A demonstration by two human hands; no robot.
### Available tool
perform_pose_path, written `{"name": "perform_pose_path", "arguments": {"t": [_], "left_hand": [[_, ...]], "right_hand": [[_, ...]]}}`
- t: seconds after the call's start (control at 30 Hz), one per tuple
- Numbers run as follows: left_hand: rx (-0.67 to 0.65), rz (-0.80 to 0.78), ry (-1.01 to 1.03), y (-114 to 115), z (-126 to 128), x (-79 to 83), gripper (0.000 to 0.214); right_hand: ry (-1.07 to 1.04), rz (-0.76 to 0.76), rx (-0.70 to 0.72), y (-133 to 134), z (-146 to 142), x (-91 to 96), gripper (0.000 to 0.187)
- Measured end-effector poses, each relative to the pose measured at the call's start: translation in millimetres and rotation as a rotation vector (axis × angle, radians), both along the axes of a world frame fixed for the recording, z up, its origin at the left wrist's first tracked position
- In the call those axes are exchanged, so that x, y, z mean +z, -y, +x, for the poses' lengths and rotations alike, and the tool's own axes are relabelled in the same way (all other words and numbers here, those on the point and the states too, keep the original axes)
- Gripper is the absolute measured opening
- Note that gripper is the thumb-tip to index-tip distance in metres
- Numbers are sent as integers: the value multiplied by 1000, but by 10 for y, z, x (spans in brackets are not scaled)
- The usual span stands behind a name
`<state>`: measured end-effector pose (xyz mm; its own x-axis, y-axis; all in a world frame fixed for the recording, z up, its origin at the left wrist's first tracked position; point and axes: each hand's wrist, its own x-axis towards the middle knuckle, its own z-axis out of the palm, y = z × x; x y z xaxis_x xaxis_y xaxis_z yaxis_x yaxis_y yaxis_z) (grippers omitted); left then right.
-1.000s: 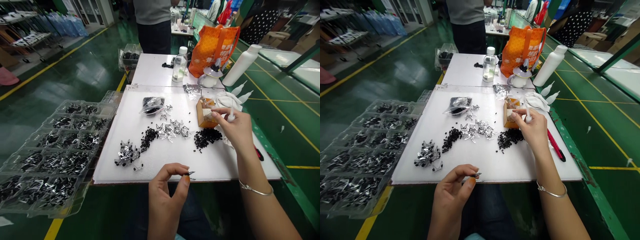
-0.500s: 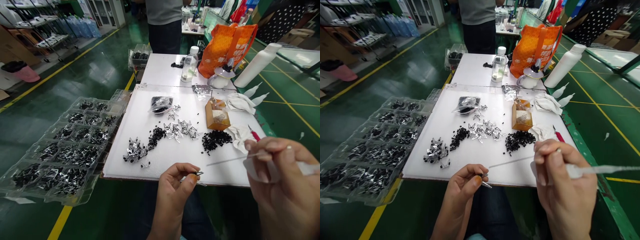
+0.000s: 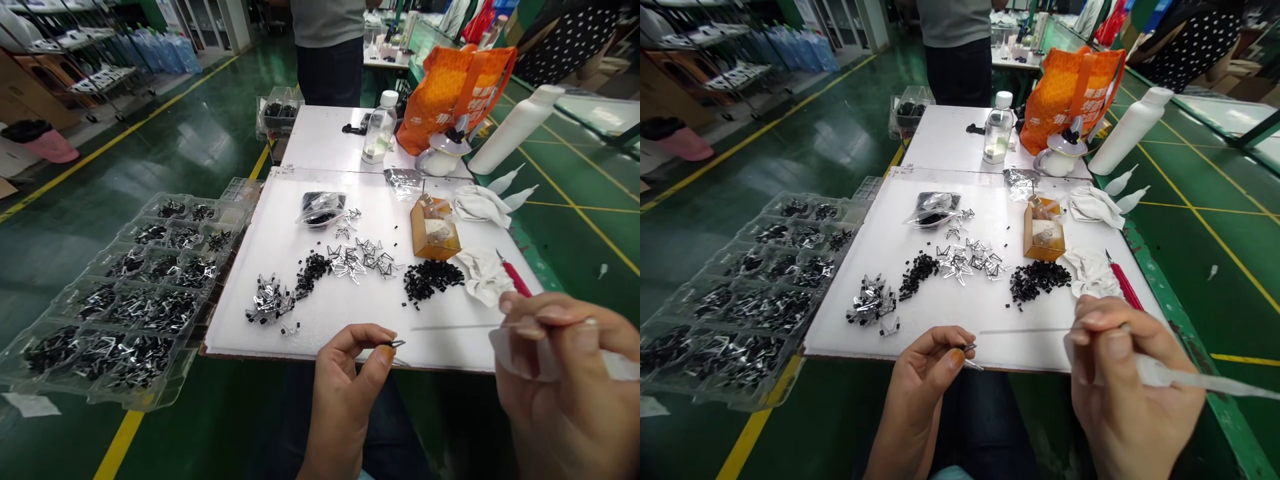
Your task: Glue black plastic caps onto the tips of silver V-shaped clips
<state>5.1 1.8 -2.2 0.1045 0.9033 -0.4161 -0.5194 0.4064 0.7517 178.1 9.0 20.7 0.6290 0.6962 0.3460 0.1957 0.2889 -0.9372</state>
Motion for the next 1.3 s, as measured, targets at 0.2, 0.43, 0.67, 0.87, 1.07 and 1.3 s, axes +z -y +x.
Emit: {"name": "perform_pose_path", "arguments": {"t": [0.2, 0.43, 0.67, 0.87, 1.07, 1.3], "left_hand": [[51, -19, -47, -5, 10, 76, 8], [103, -73, 36, 3, 18, 166, 14], [40, -136, 198, -4, -46, 178, 15], [30, -188, 254, -3, -39, 189, 13], [-1, -201, 303, -12, -112, 180, 14], [-19, -195, 300, -23, -86, 151, 17]], "right_hand": [[554, 139, -422, -744, 616, -178, 31], [774, -159, -171, -991, 833, -253, 18], [718, -32, -343, -890, 771, -302, 45], [815, -125, -205, -1011, 812, -194, 27], [833, -329, 183, -771, 709, -301, 41], [944, -550, 602, -492, 557, -647, 26]]}}
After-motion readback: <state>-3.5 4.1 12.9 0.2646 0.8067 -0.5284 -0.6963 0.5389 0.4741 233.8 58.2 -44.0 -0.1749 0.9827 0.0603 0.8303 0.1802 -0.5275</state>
